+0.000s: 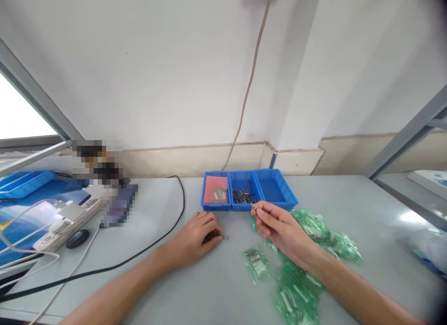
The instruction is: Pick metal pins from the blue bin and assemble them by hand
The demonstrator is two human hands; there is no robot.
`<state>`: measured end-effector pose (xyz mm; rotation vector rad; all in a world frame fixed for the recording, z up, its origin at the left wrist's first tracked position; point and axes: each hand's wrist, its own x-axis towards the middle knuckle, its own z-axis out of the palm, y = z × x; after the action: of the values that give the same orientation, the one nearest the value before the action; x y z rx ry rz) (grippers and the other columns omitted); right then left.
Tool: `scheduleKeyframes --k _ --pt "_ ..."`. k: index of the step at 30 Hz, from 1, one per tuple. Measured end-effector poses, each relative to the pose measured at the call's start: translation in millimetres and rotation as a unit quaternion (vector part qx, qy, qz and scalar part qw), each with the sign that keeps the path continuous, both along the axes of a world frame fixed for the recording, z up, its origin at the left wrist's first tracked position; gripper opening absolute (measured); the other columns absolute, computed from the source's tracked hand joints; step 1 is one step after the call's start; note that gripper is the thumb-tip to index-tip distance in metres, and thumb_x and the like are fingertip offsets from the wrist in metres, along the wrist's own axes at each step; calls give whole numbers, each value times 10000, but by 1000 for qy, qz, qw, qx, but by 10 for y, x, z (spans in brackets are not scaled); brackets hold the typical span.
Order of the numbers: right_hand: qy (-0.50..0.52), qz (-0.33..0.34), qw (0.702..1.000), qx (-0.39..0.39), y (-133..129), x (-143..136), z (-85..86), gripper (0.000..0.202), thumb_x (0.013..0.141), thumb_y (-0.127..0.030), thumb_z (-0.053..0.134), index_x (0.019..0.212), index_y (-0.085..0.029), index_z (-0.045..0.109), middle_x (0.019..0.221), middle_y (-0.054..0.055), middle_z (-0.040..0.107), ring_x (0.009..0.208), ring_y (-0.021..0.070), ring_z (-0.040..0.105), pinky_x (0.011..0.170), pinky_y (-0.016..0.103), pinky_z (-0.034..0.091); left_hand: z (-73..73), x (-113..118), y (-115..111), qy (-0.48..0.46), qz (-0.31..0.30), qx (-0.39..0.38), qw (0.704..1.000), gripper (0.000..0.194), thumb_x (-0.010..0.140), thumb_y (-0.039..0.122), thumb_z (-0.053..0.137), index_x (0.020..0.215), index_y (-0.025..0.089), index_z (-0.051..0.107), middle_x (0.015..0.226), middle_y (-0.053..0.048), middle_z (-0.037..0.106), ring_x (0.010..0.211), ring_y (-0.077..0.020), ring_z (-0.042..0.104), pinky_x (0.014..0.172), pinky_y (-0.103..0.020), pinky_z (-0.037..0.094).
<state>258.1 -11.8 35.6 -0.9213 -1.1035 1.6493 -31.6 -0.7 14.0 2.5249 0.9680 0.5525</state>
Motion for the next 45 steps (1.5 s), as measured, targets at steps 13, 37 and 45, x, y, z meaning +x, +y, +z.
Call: scheduleKeyframes --k 13,37,45 --pt "-102 4 993 57 -27 10 6 307 936 -533 777 981 -247 676 762 -30 478 679 157 422 640 295 320 -28 -5 14 8 1 8 1000 86 1088 255 566 1052 222 638 1015 -42 643 955 -212 600 907 -356 463" --pt "8 5 1000 -1 -7 0 -56 282 996 -488 736 1005 -207 710 861 3 549 675 124 412 659 288 334 2 -4 0 12 2 -15 1000 60 1088 238 574 1064 226 628 1044 -36 628 994 -213 582 937 -355 445" --pt "-5 6 1000 4 -21 -3 -57 259 984 -466 758 1032 -222 685 841 -16 509 683 121 415 660 279 323 14 1 0 14 4 -14 1000 54 1085 228 578 1068 225 629 1054 -37 628 1011 -213 585 950 -354 442"
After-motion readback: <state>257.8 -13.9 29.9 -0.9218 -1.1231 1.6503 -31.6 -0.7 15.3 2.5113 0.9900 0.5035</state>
